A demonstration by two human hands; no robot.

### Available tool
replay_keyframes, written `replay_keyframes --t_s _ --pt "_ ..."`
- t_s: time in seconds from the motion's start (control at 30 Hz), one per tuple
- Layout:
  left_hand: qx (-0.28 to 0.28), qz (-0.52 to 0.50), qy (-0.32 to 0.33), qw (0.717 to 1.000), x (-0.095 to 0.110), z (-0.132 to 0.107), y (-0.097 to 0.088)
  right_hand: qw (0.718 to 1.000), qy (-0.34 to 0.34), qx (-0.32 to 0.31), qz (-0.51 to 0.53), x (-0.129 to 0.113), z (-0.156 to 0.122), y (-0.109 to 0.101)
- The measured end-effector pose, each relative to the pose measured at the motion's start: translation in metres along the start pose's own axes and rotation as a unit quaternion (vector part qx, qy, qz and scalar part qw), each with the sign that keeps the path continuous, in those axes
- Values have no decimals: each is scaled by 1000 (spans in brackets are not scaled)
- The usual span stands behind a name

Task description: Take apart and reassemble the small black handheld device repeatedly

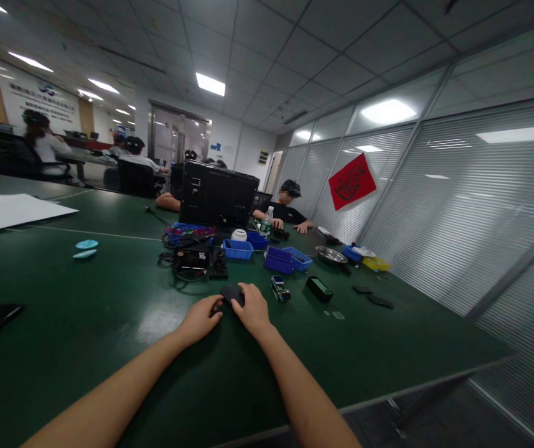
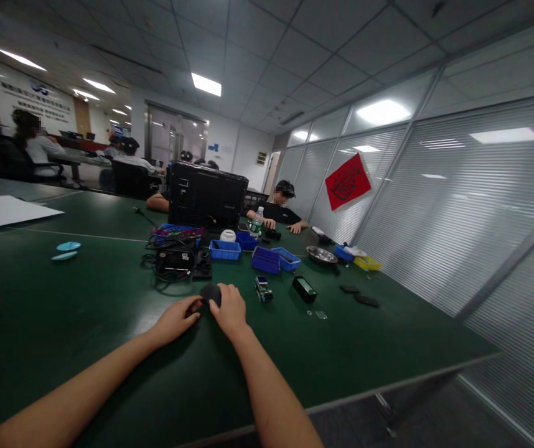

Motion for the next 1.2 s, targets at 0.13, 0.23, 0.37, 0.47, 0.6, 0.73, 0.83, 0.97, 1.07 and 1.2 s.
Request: replay_keyframes --t_s 0.13,0.23,0.37,0.47,0.6,0.73,0.83,0.97,1.07,1.2 --pt "56 -10 4 998 -3 1 -2 995 -94 9 10 -19 -4 -3" --pt "95 5 10 995 -4 1 -6 993 -90 61 47 -14 2 -9" --pt "90 25 79 992 9 -3 -12 978 88 185 37 43 17 -28" --pt "66 60 160 983 25 -10 -12 950 244 194 -22 100 19 -39" --pt "-24 95 231 968 40 -20 -4 929 344 78 -113 141 12 -35" --pt "-34 108 239 964 43 -21 0 937 313 -42 -146 135 8 -14" --pt "-13 115 234 965 44 -20 -3 948 279 -48 -141 123 8 -4" --pt "-3 135 236 962 47 -20 -8 963 243 -22 -115 116 9 -1" --pt "-1 140 250 958 52 -21 -10 964 249 -21 -93 117 7 0" --pt "2 130 266 955 55 -22 -12 970 233 -9 -71 113 8 -1"
Point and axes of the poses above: each hand's wrist, its own z-axis towards the middle knuckle, its own y-axis out of the palm, x = y × z, the point moved 3 cm from there along z, towards the middle knuckle, and after that the axes turned 15 degrees about x, right-handed, at the moved point
